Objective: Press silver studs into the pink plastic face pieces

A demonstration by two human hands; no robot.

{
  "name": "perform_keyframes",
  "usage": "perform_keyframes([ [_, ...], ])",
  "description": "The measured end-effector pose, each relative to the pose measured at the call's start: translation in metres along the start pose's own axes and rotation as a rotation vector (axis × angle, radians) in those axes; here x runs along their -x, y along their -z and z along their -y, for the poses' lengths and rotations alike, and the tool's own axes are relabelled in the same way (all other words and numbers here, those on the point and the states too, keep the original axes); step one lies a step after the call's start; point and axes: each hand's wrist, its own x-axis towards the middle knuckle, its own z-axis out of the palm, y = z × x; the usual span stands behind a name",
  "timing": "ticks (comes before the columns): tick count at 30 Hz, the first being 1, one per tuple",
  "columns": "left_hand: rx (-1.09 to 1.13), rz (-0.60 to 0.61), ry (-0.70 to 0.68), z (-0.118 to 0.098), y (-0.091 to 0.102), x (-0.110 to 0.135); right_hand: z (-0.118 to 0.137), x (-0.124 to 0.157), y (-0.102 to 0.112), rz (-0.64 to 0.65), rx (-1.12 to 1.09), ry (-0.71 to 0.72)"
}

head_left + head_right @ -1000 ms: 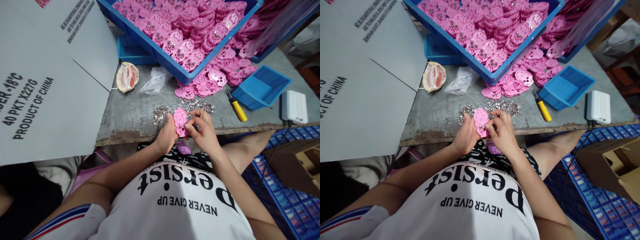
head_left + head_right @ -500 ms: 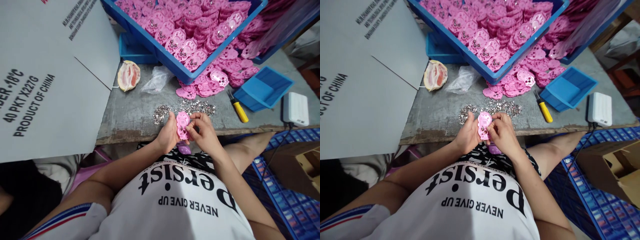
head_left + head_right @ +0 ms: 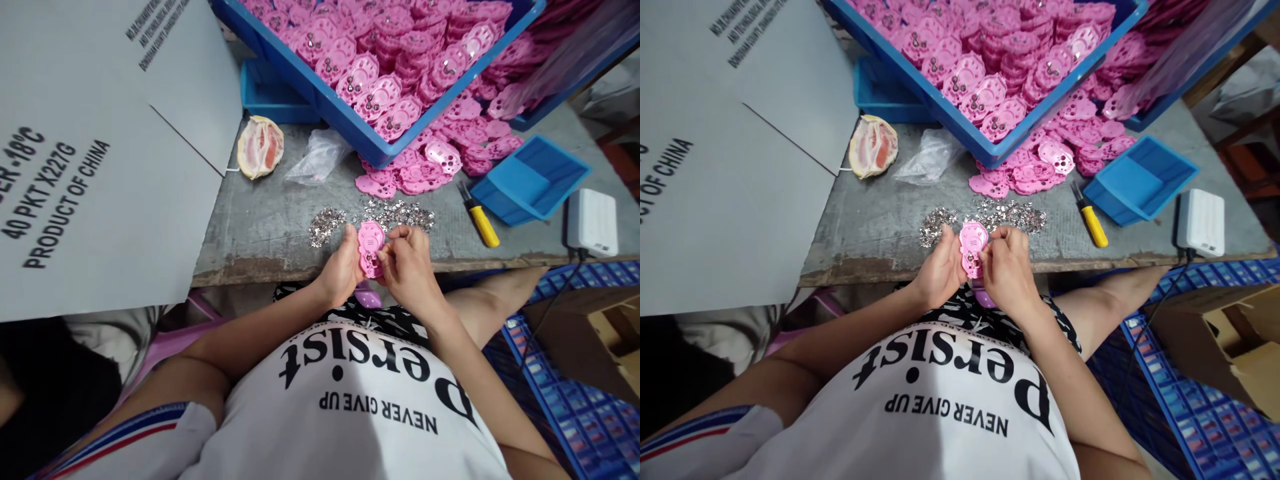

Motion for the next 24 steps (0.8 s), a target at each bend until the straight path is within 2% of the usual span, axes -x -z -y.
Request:
perform_keyframes([
  [5,-0.096,-0.070,-0.014,0.000,-0.002,0.002,0.005,-0.002,0.003,0.004,0.096,0.013],
  [10,-0.315,-0.124,-0.128,0.003,0.002,0.004,0.005,-0.003,0.003,-0.007,0.097,0.009],
  [14,-0.370,-0.159,-0.168,0.002,0.004,0.002,0.003,-0.003,0.002,-0.047,-0.079,-0.029],
  [19,-0.373,-0.148,-0.128,-0.001,0.005,0.003,0.001,-0.002,0.003,-0.148,-0.469,-0.229],
  [24,-0.376,-0.093,-0.105,-0.004,0.005,0.005,-0.005,-0.001,0.003,-0.242,-0.592,-0.281],
])
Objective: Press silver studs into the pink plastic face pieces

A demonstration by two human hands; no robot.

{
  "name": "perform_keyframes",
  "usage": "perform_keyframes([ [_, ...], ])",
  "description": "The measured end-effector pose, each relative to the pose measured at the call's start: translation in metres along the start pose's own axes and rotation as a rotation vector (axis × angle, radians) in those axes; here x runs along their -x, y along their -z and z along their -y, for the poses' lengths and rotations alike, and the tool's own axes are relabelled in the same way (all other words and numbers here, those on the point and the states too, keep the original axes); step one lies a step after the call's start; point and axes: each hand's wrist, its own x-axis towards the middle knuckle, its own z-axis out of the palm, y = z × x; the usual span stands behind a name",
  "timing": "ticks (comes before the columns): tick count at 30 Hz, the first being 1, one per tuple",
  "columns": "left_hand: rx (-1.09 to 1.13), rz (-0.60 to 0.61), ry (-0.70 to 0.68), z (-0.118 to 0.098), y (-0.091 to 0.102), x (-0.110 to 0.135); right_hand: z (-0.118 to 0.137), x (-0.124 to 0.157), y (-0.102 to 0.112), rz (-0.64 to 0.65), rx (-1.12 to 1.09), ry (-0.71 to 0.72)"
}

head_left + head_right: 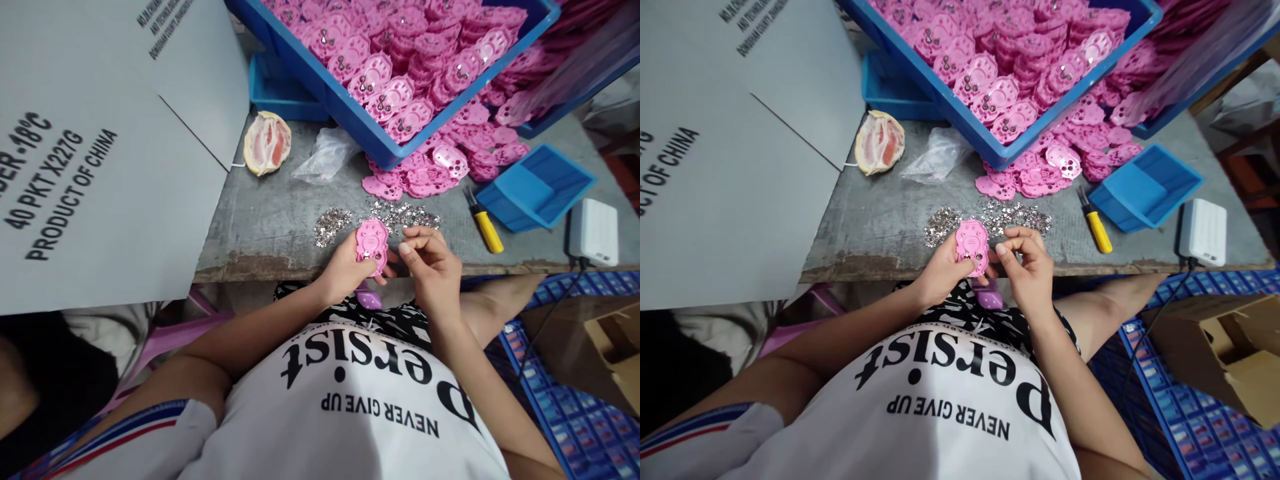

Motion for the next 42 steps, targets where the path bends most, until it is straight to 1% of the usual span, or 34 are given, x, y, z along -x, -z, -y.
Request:
perform_keyframes([
  [3,0.001,0.010,0.000,-0.003,0.002,0.002,-0.004,0.000,-0.001,-0.030,-0.018,-0.009],
  [8,0.006,0.043,-0.003,-0.006,0.006,0.004,-0.008,0.000,-0.004,-0.025,-0.004,0.009],
  [11,0.097,0.100,-0.016,-0.010,0.011,0.004,-0.008,0.000,-0.006,-0.006,0.053,0.005],
  [15,0.203,0.166,0.012,-0.015,0.016,0.005,-0.009,-0.001,-0.007,0.003,0.072,-0.001],
  [21,0.201,0.164,0.009,-0.013,0.020,0.003,-0.010,-0.001,-0.009,0.023,0.110,0.009],
  [27,0.132,0.110,0.019,-0.012,0.021,0.004,-0.012,-0.003,-0.010,0.028,0.105,0.019],
  [30,0.084,0.071,0.041,-0.012,0.024,0.009,-0.013,-0.003,-0.014,0.030,0.093,0.013],
  [33,0.054,0.059,0.057,-0.011,0.030,0.017,-0.012,-0.004,-0.019,0.052,0.097,0.031],
  [35,0.035,0.057,0.070,-0.010,0.036,0.022,-0.013,-0.009,-0.023,0.100,0.146,0.066],
  [37,0.020,0.051,0.067,-0.009,0.042,0.027,-0.015,-0.021,-0.029,0.181,0.255,0.134],
  [39,0.009,0.024,0.042,-0.009,0.047,0.028,-0.020,-0.039,-0.038,0.250,0.427,0.222],
  [42,0.005,-0.084,-0.003,-0.012,0.052,0.028,-0.029,-0.068,-0.057,0.264,0.707,0.305],
])
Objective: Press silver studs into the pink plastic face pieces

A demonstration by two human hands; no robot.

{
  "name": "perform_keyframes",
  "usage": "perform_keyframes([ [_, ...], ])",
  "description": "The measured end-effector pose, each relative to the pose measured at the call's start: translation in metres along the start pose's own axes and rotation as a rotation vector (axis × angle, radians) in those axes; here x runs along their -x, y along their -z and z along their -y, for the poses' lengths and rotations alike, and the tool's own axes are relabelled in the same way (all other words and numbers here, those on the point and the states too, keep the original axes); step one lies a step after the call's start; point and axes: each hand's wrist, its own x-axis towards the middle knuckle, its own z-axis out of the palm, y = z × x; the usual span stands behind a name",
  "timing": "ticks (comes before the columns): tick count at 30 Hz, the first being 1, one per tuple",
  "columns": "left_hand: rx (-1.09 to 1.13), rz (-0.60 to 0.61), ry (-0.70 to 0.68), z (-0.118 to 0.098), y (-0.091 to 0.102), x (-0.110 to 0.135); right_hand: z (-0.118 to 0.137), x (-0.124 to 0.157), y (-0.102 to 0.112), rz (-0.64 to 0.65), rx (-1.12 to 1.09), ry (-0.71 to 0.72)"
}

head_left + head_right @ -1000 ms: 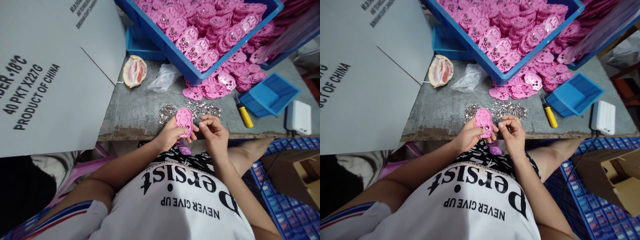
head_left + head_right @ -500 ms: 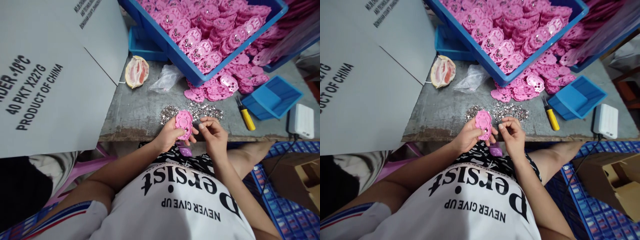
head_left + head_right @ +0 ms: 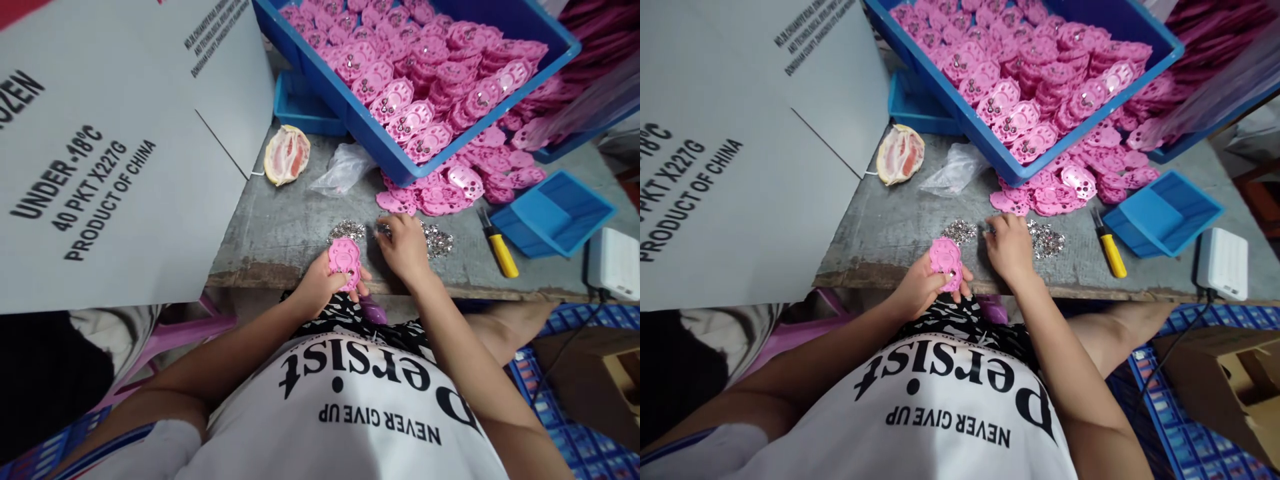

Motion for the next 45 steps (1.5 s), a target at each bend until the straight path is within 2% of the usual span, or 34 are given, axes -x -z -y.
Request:
perform_keyframes([
  [3,0.036,-0.091,-0.017,-0.004,0.003,-0.001,0.003,-0.022,-0.014,0.122,0.153,0.079],
  [7,0.037,-0.128,-0.028,-0.008,0.006,-0.001,0.007,-0.026,-0.018,0.192,0.168,0.091],
  [10,0.034,-0.138,-0.024,-0.009,0.008,-0.003,0.003,-0.021,-0.011,0.170,0.052,0.034],
  [13,0.053,-0.132,-0.024,-0.009,0.006,-0.006,0.000,-0.015,-0.005,0.132,-0.134,-0.105],
  [16,0.046,-0.152,-0.023,-0.010,0.003,-0.009,0.002,-0.011,-0.003,0.151,-0.289,-0.218],
  [23,0.040,-0.181,-0.025,-0.010,0.002,-0.010,0.008,-0.002,-0.008,0.131,-0.427,-0.250],
  [34,0.007,-0.235,-0.064,-0.007,-0.003,-0.014,0.006,0.007,-0.013,0.076,-0.981,-0.513],
  [38,-0.059,-0.278,-0.094,-0.003,-0.007,-0.021,0.009,0.010,-0.010,0.056,-1.046,-0.558],
  [45,-0.170,-0.308,-0.149,0.002,-0.016,-0.030,0.010,0.013,-0.008,0.039,-1.038,-0.562],
])
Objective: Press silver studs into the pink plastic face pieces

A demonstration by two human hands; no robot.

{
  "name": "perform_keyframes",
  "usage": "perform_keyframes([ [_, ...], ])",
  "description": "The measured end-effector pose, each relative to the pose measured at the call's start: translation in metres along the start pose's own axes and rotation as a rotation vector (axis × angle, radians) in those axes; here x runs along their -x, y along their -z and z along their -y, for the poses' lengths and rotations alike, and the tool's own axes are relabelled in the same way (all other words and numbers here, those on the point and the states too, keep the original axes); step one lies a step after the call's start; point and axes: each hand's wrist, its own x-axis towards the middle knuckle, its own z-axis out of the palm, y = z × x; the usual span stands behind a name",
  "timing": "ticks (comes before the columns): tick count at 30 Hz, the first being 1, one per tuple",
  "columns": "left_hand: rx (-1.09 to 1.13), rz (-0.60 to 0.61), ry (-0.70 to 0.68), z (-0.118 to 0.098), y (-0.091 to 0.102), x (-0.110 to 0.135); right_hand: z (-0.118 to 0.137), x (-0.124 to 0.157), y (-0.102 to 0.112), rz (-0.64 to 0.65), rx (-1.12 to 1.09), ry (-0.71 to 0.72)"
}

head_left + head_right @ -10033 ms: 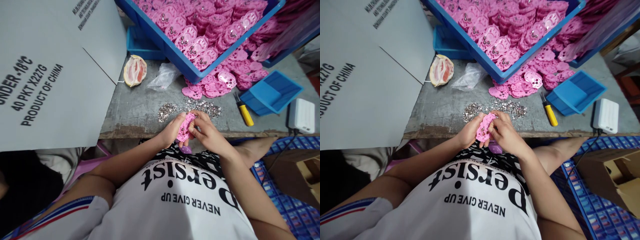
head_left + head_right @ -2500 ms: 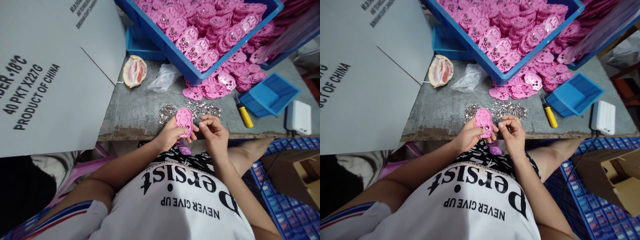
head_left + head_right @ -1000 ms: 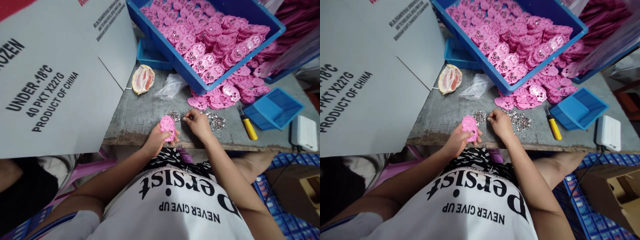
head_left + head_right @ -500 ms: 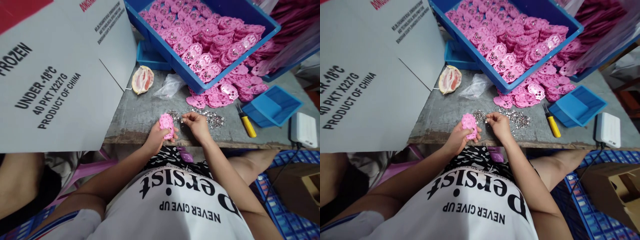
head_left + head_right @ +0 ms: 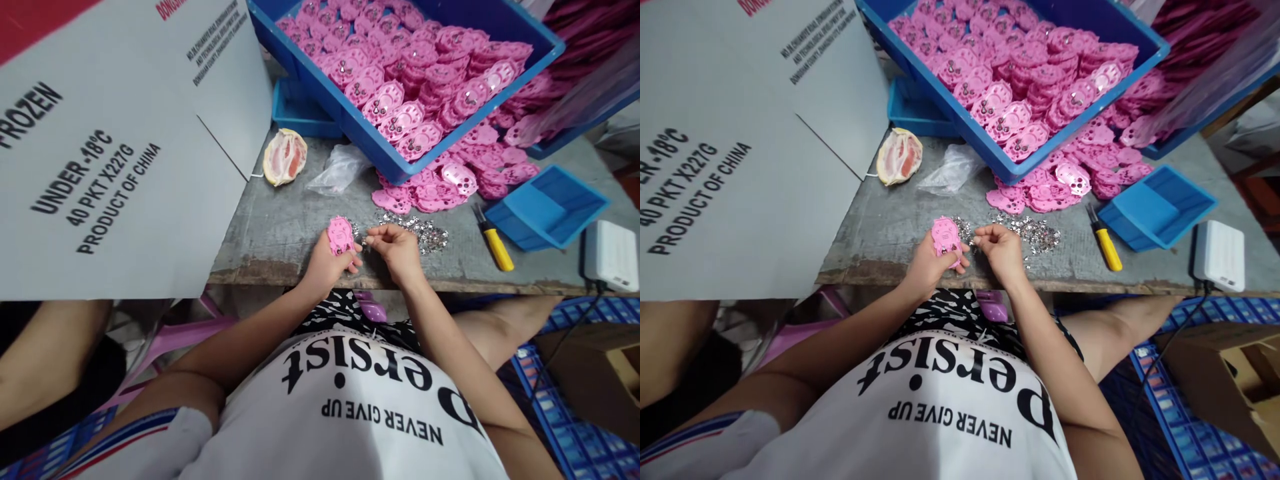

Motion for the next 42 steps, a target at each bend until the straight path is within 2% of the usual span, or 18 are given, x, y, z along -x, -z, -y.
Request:
perform_keyframes([
  [10,0.024,-0.011,0.018,0.000,0.002,-0.002,-0.014,-0.002,-0.002,-0.005,0.139,0.062],
  [14,0.025,-0.015,0.011,-0.001,0.007,0.000,-0.014,0.000,-0.002,-0.003,0.271,0.112],
  [16,0.030,-0.029,-0.008,-0.002,0.011,0.000,-0.009,0.001,-0.002,0.001,0.417,0.172],
  [19,0.057,-0.078,-0.049,-0.004,0.020,-0.001,0.005,0.001,-0.007,0.013,0.752,0.281],
  [22,0.085,-0.129,-0.091,-0.005,0.027,-0.003,0.019,-0.003,-0.017,0.080,1.079,0.335],
  [24,0.094,-0.154,-0.106,-0.005,0.030,-0.004,0.024,-0.008,-0.025,0.146,1.221,0.359],
  [27,0.105,-0.161,-0.102,-0.002,0.032,-0.005,0.023,-0.014,-0.032,0.202,1.311,0.398],
  [31,0.121,-0.146,-0.089,-0.001,0.034,-0.004,0.018,-0.014,-0.028,0.172,1.209,0.425],
  [35,0.125,-0.144,-0.080,-0.003,0.033,-0.004,0.014,-0.014,-0.020,0.087,0.868,0.374],
  [39,0.123,-0.115,-0.070,-0.007,0.028,-0.003,0.012,-0.017,-0.018,0.059,0.331,0.177],
  [42,0.124,-0.095,-0.065,-0.010,0.023,-0.002,0.015,-0.015,-0.018,0.103,-0.013,-0.026],
])
